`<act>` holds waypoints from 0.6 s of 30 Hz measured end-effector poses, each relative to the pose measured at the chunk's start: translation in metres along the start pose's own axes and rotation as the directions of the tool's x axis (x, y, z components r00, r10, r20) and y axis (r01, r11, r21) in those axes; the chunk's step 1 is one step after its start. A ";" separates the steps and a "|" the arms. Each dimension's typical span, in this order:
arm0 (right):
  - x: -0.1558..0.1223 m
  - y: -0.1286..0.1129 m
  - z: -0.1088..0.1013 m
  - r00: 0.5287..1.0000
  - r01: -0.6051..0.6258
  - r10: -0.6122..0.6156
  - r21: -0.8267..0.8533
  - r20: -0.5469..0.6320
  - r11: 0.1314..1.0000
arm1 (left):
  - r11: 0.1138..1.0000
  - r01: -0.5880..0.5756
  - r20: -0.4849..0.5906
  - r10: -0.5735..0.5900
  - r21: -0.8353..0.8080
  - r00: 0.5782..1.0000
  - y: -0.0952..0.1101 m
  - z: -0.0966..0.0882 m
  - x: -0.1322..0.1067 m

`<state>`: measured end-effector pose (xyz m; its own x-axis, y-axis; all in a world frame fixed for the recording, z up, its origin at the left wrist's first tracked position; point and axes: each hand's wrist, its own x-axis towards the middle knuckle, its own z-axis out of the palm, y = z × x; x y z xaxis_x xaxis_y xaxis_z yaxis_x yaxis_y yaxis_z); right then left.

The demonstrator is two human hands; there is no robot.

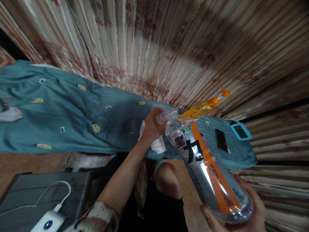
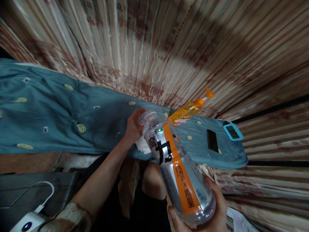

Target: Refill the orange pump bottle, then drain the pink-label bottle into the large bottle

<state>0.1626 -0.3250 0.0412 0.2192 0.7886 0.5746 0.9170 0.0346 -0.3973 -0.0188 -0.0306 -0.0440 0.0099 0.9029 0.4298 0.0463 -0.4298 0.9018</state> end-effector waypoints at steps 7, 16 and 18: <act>0.005 -0.025 0.007 1.000 -0.012 0.014 0.048 -0.027 0.999 | 1.000 -0.004 -0.012 0.004 0.013 1.000 0.002 0.001 0.000; -0.010 -0.038 0.016 0.971 -0.224 0.227 0.053 -0.078 0.973 | 1.000 0.003 0.005 -0.003 0.021 1.000 0.006 -0.001 0.001; -0.012 -0.040 0.017 0.961 -0.259 0.263 0.052 -0.090 0.964 | 1.000 0.001 0.005 -0.001 0.020 1.000 0.006 -0.001 0.001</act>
<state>0.1174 -0.3251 0.0377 0.4819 0.7110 0.5121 0.8103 -0.1392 -0.5692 -0.0200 -0.0329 -0.0379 0.0154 0.9033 0.4288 0.0660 -0.4289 0.9010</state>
